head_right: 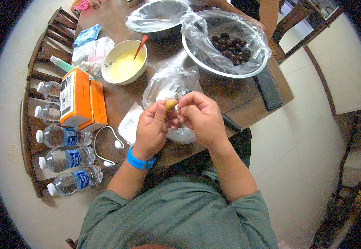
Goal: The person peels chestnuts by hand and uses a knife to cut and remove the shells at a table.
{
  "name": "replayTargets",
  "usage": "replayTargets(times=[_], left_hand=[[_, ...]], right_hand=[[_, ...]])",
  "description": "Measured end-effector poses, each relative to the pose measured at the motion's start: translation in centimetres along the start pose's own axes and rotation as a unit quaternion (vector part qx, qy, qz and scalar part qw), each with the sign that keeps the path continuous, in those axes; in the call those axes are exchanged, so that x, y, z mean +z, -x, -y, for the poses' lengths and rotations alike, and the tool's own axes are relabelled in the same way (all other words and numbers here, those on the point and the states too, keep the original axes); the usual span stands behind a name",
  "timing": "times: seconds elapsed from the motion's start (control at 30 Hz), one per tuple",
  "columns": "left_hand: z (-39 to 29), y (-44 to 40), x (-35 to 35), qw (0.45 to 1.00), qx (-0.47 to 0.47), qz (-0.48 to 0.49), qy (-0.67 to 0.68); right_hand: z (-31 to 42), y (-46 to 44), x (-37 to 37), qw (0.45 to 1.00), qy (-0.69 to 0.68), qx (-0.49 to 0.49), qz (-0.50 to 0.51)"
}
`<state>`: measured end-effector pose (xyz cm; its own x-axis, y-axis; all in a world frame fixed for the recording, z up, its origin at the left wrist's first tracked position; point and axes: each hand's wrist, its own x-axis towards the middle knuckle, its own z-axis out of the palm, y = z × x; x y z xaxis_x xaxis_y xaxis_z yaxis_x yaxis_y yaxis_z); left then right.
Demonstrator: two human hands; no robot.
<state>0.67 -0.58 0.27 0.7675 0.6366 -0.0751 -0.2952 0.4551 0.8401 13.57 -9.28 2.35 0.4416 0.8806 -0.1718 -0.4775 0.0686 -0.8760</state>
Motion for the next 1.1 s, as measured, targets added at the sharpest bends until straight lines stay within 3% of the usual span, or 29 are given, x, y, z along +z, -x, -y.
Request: replayTargets(times=[0.23,0.33,0.37,0.47,0.5,0.6,0.7,0.8,1.0,1.1], left_hand=[[-0.7,-0.3,-0.2,0.990,-0.083,-0.035,0.106],[-1.1,-0.3,-0.1,0.990,-0.095,-0.040,0.095],[-1.0,-0.3,-0.2,0.990,-0.096,-0.036,0.094],[-0.8,-0.3,-0.6,0.992,-0.093,-0.027,0.080],[-0.7,-0.2,-0.5,0.994,-0.086,-0.028,0.068],[-0.6,-0.2,-0.4,0.995,-0.069,-0.031,0.065],[-0.3,-0.3,-0.1,0.996,-0.048,-0.030,0.064],[-0.1,-0.2,-0.4,0.999,-0.028,-0.013,0.040],[-0.2,0.0,-0.8,0.999,-0.021,-0.022,-0.010],[-0.3,-0.1,-0.5,0.998,-0.014,-0.040,-0.052]], right_hand=[[-0.2,0.1,0.4,0.961,0.246,-0.093,-0.085],[0.5,0.0,0.0,0.864,0.431,-0.260,-0.035],[0.7,0.3,-0.2,0.890,0.406,-0.208,-0.020],[0.7,-0.2,0.0,0.886,0.379,-0.262,-0.053],[1.4,0.0,1.0,0.856,0.411,-0.306,-0.072],[1.0,-0.4,0.2,0.837,0.418,-0.354,-0.025],[1.3,0.2,1.2,0.892,0.355,-0.278,-0.008],[0.8,-0.3,1.0,0.885,0.363,-0.292,0.018],[0.6,0.4,1.0,0.981,0.174,-0.079,0.038],[0.0,0.1,0.4,0.987,0.108,-0.110,0.040]])
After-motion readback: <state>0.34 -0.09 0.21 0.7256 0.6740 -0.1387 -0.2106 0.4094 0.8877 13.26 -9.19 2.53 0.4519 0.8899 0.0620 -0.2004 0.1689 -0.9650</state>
